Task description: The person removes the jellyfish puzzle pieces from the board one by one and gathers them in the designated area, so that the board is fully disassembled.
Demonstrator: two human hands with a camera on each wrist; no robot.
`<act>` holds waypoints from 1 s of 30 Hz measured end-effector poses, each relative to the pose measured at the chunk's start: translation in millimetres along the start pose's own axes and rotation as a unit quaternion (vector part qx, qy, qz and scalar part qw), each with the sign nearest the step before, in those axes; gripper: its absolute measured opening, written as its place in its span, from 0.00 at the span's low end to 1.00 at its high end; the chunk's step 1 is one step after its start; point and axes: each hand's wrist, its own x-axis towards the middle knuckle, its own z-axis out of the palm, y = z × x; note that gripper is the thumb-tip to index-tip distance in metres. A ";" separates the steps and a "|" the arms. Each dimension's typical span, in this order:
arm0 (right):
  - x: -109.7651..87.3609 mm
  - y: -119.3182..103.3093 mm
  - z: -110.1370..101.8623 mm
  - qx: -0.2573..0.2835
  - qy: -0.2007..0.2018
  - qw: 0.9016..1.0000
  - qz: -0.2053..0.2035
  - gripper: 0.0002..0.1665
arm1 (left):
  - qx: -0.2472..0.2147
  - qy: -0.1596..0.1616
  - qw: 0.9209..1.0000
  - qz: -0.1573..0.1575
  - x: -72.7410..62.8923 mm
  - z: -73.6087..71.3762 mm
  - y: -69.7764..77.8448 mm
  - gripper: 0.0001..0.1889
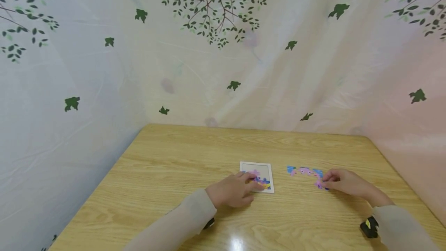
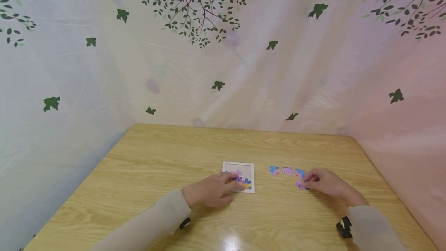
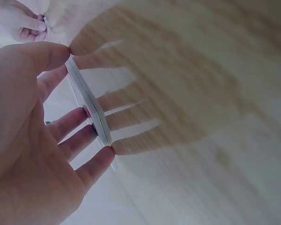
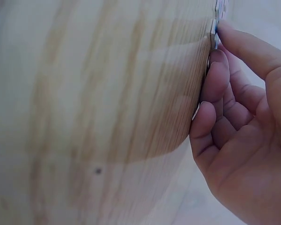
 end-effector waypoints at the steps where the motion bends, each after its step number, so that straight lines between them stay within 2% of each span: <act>1: 0.2 0.0 0.4 -0.003 0.002 1.000 0.002 0.13 | 0.000 0.001 1.000 0.000 -0.2 -0.2 0.0 0.24; 8: 0.6 -2.4 1.9 -0.004 0.018 1.000 0.004 0.14 | -0.001 0.000 1.000 0.003 -0.9 -2.5 -0.9 0.24; 15: 0.4 -5.1 -0.2 0.028 -0.004 1.000 -0.003 0.14 | -0.005 0.002 1.000 0.004 -2.2 -1.4 -3.7 0.24; 22: 4.5 -18.0 -1.9 0.040 -0.004 0.998 -0.053 0.12 | 0.007 0.005 1.000 0.010 -2.5 0.6 -4.2 0.24; 26: 9.1 -28.1 0.2 0.030 0.000 0.996 -0.081 0.11 | 0.016 0.012 1.000 0.021 -3.6 -0.3 -2.7 0.24; 30: 15.6 -40.2 4.5 0.032 -0.007 0.996 -0.080 0.13 | 0.018 0.019 0.999 0.025 -4.9 -1.5 -1.3 0.25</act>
